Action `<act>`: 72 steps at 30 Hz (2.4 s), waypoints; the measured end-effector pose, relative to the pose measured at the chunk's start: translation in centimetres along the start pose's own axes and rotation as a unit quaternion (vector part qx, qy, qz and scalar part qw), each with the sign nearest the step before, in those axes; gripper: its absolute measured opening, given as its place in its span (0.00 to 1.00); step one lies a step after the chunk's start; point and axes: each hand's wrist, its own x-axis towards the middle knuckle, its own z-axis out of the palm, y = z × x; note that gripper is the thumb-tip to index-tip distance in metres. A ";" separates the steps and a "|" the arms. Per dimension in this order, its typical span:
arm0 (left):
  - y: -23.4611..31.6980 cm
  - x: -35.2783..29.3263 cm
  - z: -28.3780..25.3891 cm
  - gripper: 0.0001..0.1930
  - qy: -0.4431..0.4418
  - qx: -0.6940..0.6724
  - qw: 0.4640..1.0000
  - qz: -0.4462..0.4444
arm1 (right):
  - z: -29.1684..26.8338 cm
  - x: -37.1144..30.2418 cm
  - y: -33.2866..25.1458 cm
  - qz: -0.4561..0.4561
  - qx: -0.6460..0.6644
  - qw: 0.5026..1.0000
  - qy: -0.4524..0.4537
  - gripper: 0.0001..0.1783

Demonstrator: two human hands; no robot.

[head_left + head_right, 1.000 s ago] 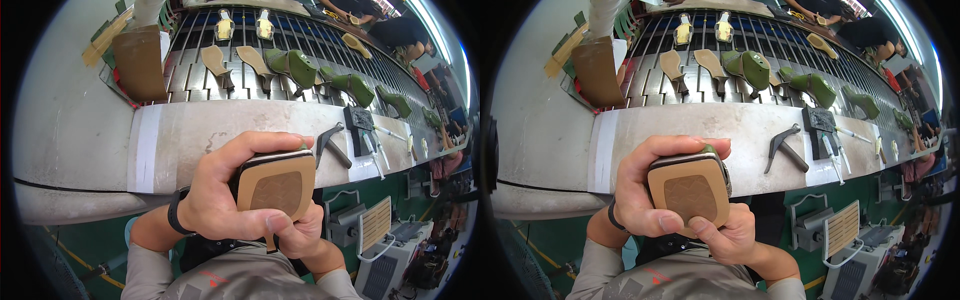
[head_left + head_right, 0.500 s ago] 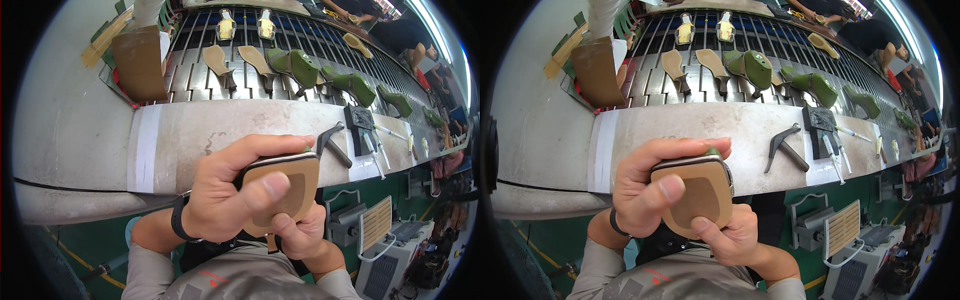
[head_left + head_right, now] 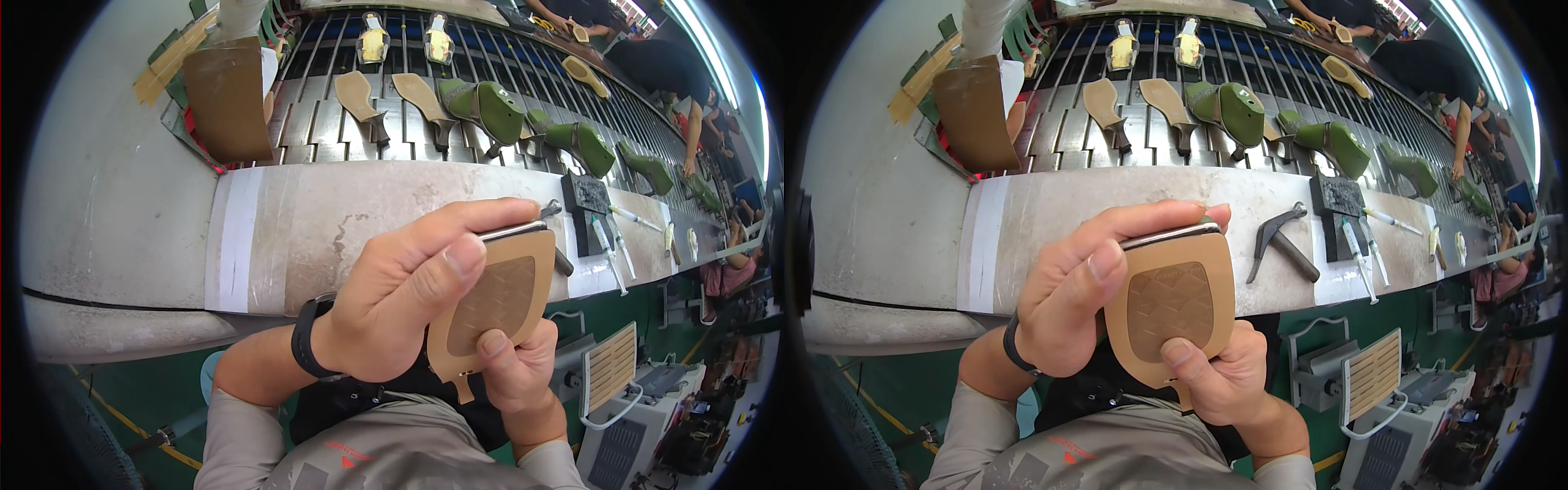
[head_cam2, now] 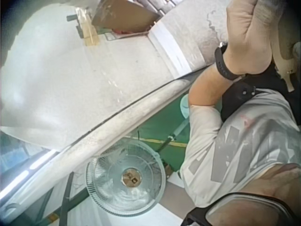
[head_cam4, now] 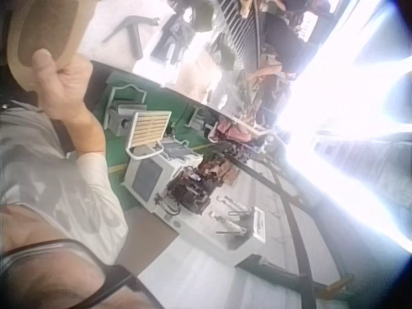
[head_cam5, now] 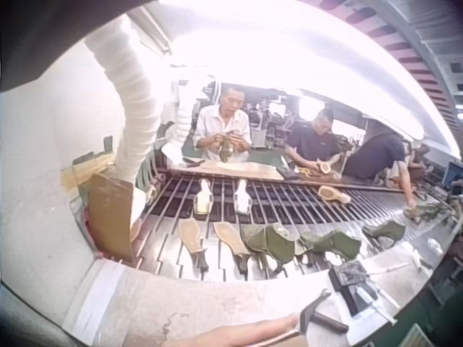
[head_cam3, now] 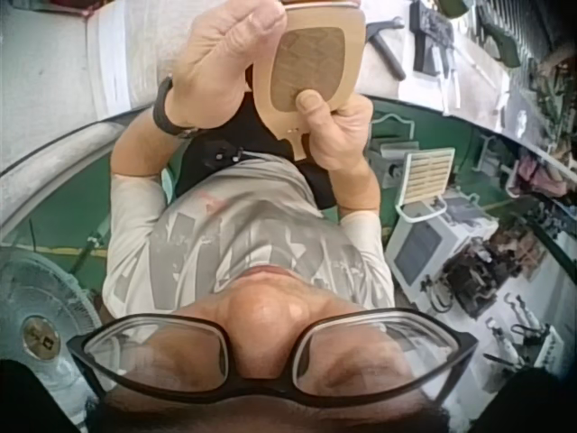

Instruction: The person attaches soles to shoe uppers on shoe lasts by hand, hammers the edges using a hammer, and applies adhesive along the seam using a syringe.

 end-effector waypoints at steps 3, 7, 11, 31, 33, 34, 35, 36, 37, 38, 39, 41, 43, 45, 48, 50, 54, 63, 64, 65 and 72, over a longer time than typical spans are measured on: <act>-0.8 1.3 -1.0 0.34 -0.032 0.017 0.999 0.018 | -0.4 1.2 -0.5 -0.020 -0.061 0.998 0.001 0.24; -2.2 4.6 -2.2 0.34 -0.051 -0.117 0.991 0.038 | -2.2 3.7 -0.5 0.022 0.000 1.000 0.000 0.27; -3.0 6.6 -3.7 0.32 -0.076 0.016 0.993 0.093 | -3.6 5.4 -1.1 0.032 0.046 0.998 -0.028 0.28; -1.4 2.4 -2.8 0.27 -0.007 0.107 0.988 0.114 | -2.3 2.7 -0.9 -0.009 -0.045 0.999 -0.026 0.23; -1.8 0.8 -2.0 0.22 0.009 0.074 0.987 0.145 | -1.5 2.1 -0.9 -0.140 -0.178 0.972 -0.066 0.22; -1.6 -0.2 -1.9 0.20 0.014 0.085 0.984 0.156 | -1.1 1.6 -0.7 -0.145 -0.197 0.966 -0.090 0.21; -1.3 -1.2 -1.8 0.19 0.020 0.096 0.981 0.167 | -0.7 1.1 -0.4 -0.149 -0.214 0.959 -0.113 0.20; -1.1 -1.9 -1.3 0.15 0.052 0.094 0.981 0.161 | 0.1 0.7 -0.3 -0.158 -0.198 0.962 -0.104 0.17; -0.9 -2.4 -1.3 0.15 0.052 0.099 0.981 0.157 | 0.6 0.5 -0.2 -0.159 -0.192 0.963 -0.104 0.17; -0.6 -3.0 -1.4 0.14 0.062 0.102 0.981 0.150 | 0.9 0.4 -0.1 -0.170 -0.211 0.956 -0.110 0.15; -0.3 -3.5 -1.5 0.13 0.073 0.106 0.981 0.143 | 1.3 0.3 -0.1 -0.182 -0.229 0.949 -0.117 0.14; 0.2 -3.9 -1.3 0.12 0.103 0.106 0.979 0.138 | 2.1 0.4 0.0 -0.187 -0.222 0.950 -0.113 0.12; 0.9 -4.3 -1.3 0.14 0.126 0.145 0.973 0.130 | 2.6 0.5 0.0 -0.181 -0.237 0.947 -0.122 0.11; 1.6 -4.5 -1.2 0.15 0.134 0.171 0.967 0.131 | 3.0 0.6 0.0 -0.185 -0.247 0.942 -0.132 0.10; 2.2 -4.3 -1.2 0.16 0.151 0.217 0.955 0.134 | 3.4 1.0 -0.2 -0.193 -0.268 0.933 -0.145 0.09; 2.2 -4.1 -1.4 0.16 0.159 0.241 0.948 0.132 | 3.4 1.6 0.0 -0.195 -0.273 0.931 -0.146 0.09; 2.3 -3.9 -2.4 0.14 0.228 0.262 0.928 0.133 | 3.0 2.6 0.4 -0.190 -0.243 0.944 -0.118 0.09; 1.4 -4.6 -3.8 0.09 0.189 0.362 0.900 0.153 | 3.1 3.7 -0.1 -0.184 -0.245 0.945 -0.116 0.12; 0.3 -4.9 -4.2 0.09 0.219 0.306 0.908 0.184 | 2.8 4.2 -0.4 -0.198 -0.301 0.923 -0.138 0.12; -1.1 -5.2 -4.6 0.09 0.248 0.247 0.912 0.213 | 2.5 4.7 -0.6 -0.210 -0.356 0.897 -0.159 0.13; -9.4 -8.8 -7.8 0.23 0.168 0.363 0.908 0.124 | -0.2 5.6 2.6 -0.230 -0.606 0.746 -0.153 0.09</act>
